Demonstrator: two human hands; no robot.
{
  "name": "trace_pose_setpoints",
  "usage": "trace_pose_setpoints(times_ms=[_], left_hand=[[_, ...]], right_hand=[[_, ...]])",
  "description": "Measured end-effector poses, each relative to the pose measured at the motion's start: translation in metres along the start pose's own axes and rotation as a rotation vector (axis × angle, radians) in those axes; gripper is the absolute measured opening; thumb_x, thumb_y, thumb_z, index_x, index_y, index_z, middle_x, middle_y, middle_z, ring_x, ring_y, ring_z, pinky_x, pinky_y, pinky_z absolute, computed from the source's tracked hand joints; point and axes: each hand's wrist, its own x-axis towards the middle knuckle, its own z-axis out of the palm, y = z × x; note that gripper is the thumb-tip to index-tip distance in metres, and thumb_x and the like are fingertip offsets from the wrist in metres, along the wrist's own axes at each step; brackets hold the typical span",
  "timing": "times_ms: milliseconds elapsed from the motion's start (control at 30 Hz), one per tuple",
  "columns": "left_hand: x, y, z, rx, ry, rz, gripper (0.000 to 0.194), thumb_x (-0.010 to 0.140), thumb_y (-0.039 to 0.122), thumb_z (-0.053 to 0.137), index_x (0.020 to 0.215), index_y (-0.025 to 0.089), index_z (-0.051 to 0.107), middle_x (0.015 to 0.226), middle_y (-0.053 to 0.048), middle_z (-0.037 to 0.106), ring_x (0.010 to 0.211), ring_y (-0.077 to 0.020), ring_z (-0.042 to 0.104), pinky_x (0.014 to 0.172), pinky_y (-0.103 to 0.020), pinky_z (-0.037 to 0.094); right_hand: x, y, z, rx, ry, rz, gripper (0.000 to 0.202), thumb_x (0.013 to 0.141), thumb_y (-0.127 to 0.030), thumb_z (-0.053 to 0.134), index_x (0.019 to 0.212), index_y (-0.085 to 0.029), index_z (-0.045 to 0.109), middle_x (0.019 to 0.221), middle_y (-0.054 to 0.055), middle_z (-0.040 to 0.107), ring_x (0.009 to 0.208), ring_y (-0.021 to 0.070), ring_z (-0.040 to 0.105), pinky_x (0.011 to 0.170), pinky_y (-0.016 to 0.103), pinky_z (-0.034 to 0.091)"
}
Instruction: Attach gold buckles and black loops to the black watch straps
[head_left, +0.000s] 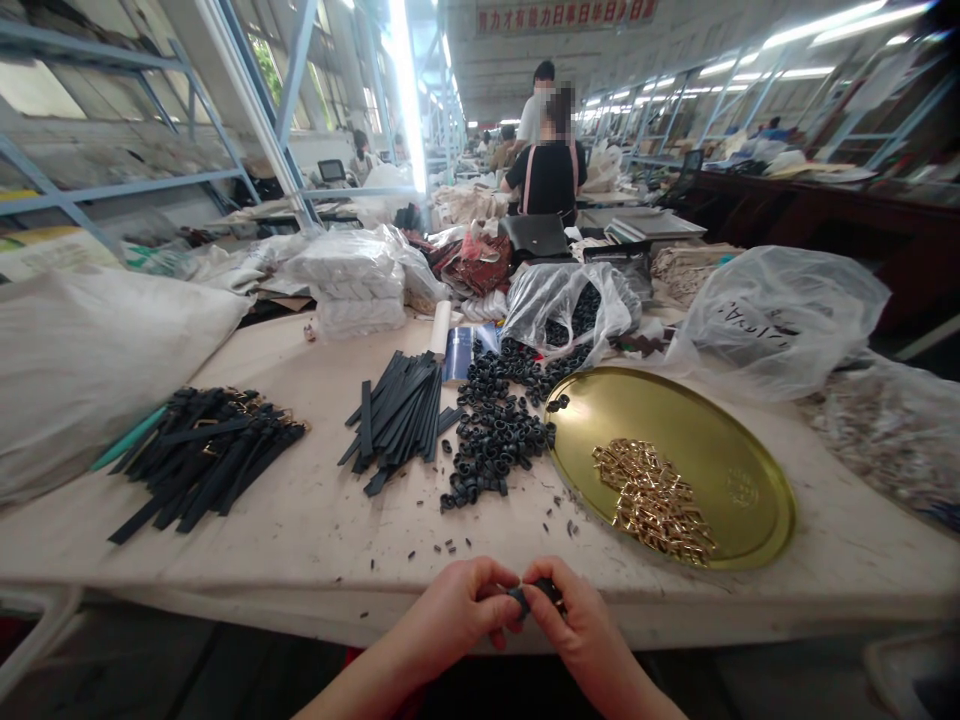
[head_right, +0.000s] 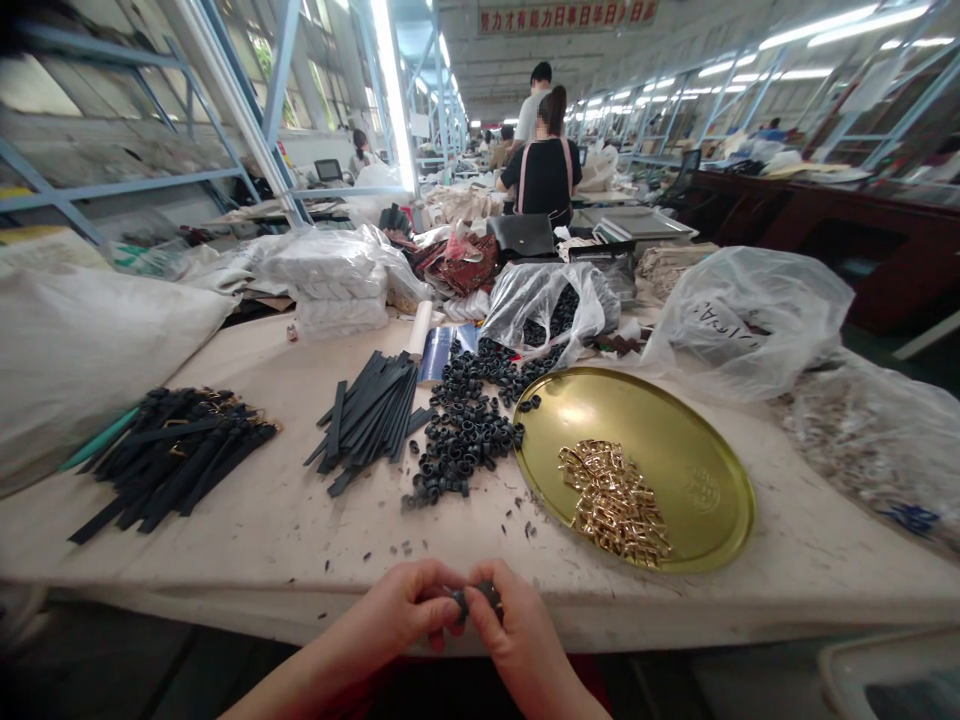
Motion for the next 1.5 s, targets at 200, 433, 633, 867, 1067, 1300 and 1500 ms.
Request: trace_pose_setpoints(times_ms=[200, 433, 633, 867, 1067, 1300, 1500], left_hand=[[-0.004, 0.005, -0.006, 0.199, -0.056, -0.053, 0.028, 0.075, 0.037, 0.042, 0.072, 0.014, 0.056, 0.06, 0.0, 0.058, 0.048, -0.009, 0.046, 0.044, -0.018, 0.033], [0.004, 0.005, 0.004, 0.238, -0.087, -0.012, 0.032, 0.079, 0.039, 0.038, 0.075, 0.014, 0.058, 0.059, 0.001, 0.056, 0.045, -0.0083, 0.044, 0.042, -0.017, 0.031], [0.01, 0.016, -0.008, 0.732, 0.146, 0.112, 0.027, 0.08, 0.034, 0.042, 0.073, 0.017, 0.061, 0.066, 0.0, 0.061, 0.06, -0.0129, 0.053, 0.051, -0.02, 0.034], [0.033, 0.029, -0.063, 1.146, 0.599, 0.203, 0.022, 0.086, 0.028, 0.038, 0.084, 0.02, 0.059, 0.089, -0.004, 0.06, 0.085, -0.0168, 0.056, 0.075, -0.026, 0.039], [0.059, 0.038, -0.113, 1.264, 0.773, 0.056, 0.019, 0.078, 0.026, 0.049, 0.088, 0.011, 0.055, 0.086, -0.013, 0.059, 0.08, -0.0267, 0.06, 0.067, -0.035, 0.046], [0.063, 0.03, -0.11, 1.296, 0.806, -0.026, 0.023, 0.078, 0.004, 0.033, 0.089, 0.009, 0.053, 0.082, -0.015, 0.06, 0.076, -0.0274, 0.064, 0.06, -0.035, 0.049], [0.047, 0.036, -0.117, 1.228, 0.833, -0.058, 0.03, 0.082, 0.002, 0.026, 0.093, 0.009, 0.053, 0.085, -0.018, 0.061, 0.081, -0.0269, 0.063, 0.067, -0.037, 0.048]], right_hand=[[-0.002, 0.0, 0.003, -0.003, 0.086, 0.028, 0.021, 0.084, -0.037, 0.04, 0.079, -0.021, 0.053, 0.07, 0.001, 0.061, 0.065, 0.0157, 0.057, 0.058, 0.026, 0.043], [-0.009, 0.0, 0.006, 0.075, 0.087, -0.027, 0.022, 0.087, -0.035, 0.035, 0.081, -0.022, 0.052, 0.071, 0.001, 0.061, 0.068, 0.016, 0.058, 0.061, 0.026, 0.045], [0.014, 0.012, 0.003, -0.114, 0.156, -0.079, 0.026, 0.089, -0.032, 0.03, 0.097, -0.02, 0.052, 0.086, 0.006, 0.064, 0.081, 0.0196, 0.059, 0.071, 0.032, 0.045], [0.051, 0.03, 0.01, -0.423, 0.339, -0.218, 0.019, 0.085, -0.029, 0.041, 0.084, -0.021, 0.058, 0.084, 0.007, 0.062, 0.079, 0.0223, 0.057, 0.069, 0.035, 0.042], [0.05, 0.049, 0.013, -0.444, 0.433, -0.298, 0.015, 0.081, -0.032, 0.048, 0.086, -0.022, 0.058, 0.087, 0.007, 0.066, 0.081, 0.0233, 0.061, 0.07, 0.034, 0.046], [0.049, 0.055, 0.013, -0.447, 0.455, -0.363, 0.012, 0.08, -0.03, 0.05, 0.085, -0.023, 0.059, 0.083, 0.006, 0.067, 0.077, 0.0222, 0.062, 0.07, 0.033, 0.047], [0.046, 0.048, 0.015, -0.417, 0.442, -0.312, 0.012, 0.081, -0.029, 0.049, 0.085, -0.022, 0.059, 0.086, 0.006, 0.065, 0.081, 0.0224, 0.06, 0.073, 0.035, 0.046]])
